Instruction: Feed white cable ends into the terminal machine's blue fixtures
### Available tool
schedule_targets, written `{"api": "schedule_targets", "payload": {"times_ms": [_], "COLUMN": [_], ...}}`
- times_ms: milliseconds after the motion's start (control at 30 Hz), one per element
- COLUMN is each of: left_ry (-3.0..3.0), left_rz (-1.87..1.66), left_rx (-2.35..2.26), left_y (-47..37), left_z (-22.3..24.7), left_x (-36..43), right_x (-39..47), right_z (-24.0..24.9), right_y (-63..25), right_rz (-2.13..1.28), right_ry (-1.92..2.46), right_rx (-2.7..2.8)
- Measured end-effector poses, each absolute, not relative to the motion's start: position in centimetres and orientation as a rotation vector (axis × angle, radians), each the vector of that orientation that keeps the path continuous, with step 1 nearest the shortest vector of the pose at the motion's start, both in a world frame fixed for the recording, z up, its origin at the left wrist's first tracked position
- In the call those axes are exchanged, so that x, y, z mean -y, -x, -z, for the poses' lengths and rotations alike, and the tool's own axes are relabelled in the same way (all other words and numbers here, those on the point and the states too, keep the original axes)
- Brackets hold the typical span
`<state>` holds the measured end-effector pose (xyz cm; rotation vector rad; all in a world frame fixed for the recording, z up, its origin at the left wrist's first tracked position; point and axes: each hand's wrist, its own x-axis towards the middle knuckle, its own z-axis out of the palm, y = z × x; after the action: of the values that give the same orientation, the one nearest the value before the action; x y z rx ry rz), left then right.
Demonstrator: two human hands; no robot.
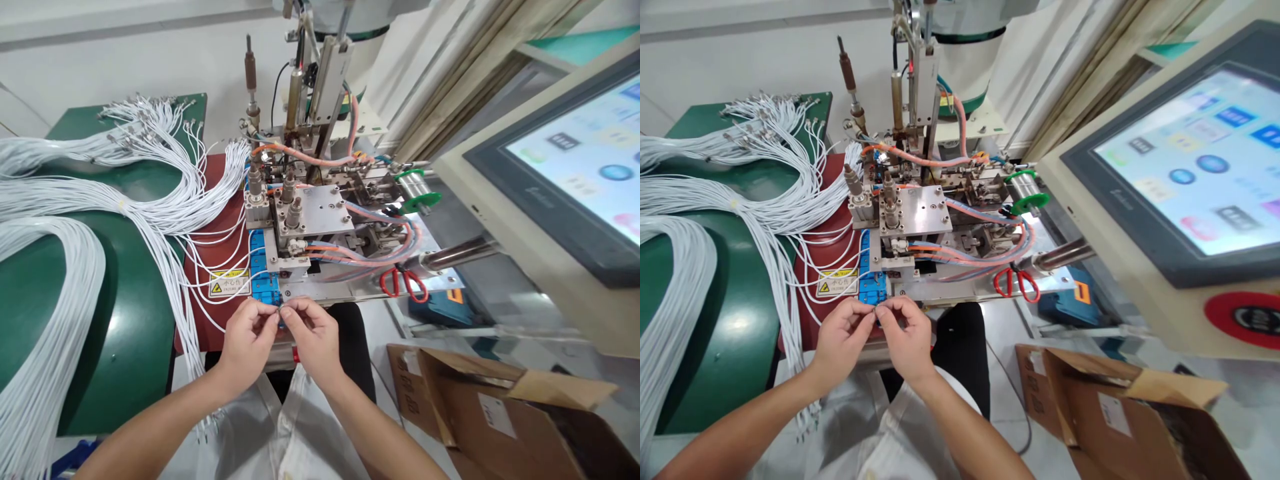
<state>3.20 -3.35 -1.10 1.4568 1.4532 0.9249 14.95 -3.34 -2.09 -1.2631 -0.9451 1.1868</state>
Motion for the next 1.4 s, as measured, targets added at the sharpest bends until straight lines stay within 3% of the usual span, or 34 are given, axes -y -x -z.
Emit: {"api": "schedule_targets", "payload": {"times_ms": [300,567,800,1233,1400], "left_ry": [-1.467,-1.738,-1.187,-1.237,-1.291], "left_rz": [-0.937,-0.665,-0.809,-0.833,-0.774], "left_rx": [-1.443,-1.321,-1.347,-1.346,-1.368], "left_y": [-3.0,-1.8,-2.6,-2.7,-2.3], "left_z": [0.9,-0.5,0.0,0.7,0.5], "left_x": [3.1,2.0,2.1,2.4,2.1], "right_x": [2.9,1.8,3.1,2.3,2.7], "right_z": [1.1,0.0,1.8,1.4,2.2], "right_y": [-15.6,-17.7,-15.7,-15.8,-15.8], "right_rz": [-0.922,-1.011,-0.994,-1.257,-0.922], "right_ry": [1.285,1.276,1.319,1.345,1.362], "right_rx": [1.312,1.695,1.333,1.075,1.350]}}
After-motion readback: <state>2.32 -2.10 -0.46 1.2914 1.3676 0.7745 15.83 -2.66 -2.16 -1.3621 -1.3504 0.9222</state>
